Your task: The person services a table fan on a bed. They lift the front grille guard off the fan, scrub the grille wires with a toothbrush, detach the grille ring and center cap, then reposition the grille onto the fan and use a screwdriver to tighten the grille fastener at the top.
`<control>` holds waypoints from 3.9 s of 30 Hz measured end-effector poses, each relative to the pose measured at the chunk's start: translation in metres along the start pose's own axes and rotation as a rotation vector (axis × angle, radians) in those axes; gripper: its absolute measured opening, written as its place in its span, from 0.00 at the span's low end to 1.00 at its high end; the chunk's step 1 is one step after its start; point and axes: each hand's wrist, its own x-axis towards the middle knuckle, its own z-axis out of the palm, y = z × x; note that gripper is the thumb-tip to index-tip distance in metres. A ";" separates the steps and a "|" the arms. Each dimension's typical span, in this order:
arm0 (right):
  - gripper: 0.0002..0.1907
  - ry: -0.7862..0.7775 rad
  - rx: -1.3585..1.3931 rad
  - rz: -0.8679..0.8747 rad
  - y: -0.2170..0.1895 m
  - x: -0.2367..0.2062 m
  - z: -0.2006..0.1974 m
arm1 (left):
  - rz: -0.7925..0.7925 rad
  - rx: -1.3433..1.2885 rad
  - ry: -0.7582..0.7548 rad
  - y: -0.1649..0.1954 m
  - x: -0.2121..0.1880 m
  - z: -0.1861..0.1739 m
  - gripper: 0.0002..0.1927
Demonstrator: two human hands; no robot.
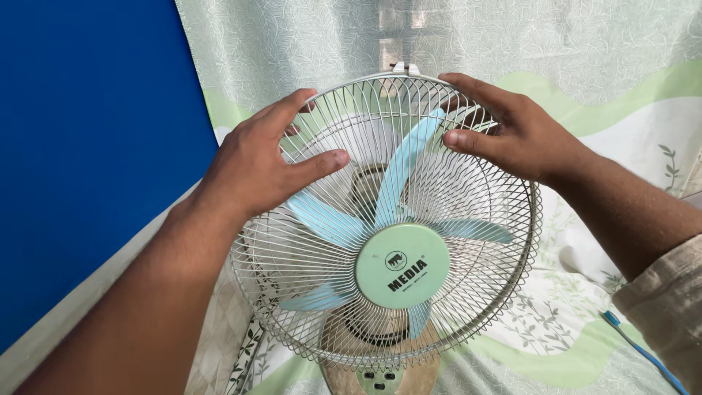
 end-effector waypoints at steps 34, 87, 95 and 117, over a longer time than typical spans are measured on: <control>0.44 -0.082 -0.033 -0.041 -0.001 0.011 -0.005 | -0.106 -0.474 -0.204 0.028 0.083 0.001 0.16; 0.46 -0.079 -0.036 0.066 -0.008 0.013 -0.001 | -0.105 -0.338 -0.514 0.056 0.117 0.019 0.19; 0.45 -0.084 0.016 0.028 -0.006 0.013 -0.003 | -0.099 -0.350 -0.517 0.059 0.114 0.015 0.17; 0.31 0.476 0.096 0.319 0.016 -0.074 0.049 | 0.001 -0.475 -0.440 0.046 0.117 0.028 0.12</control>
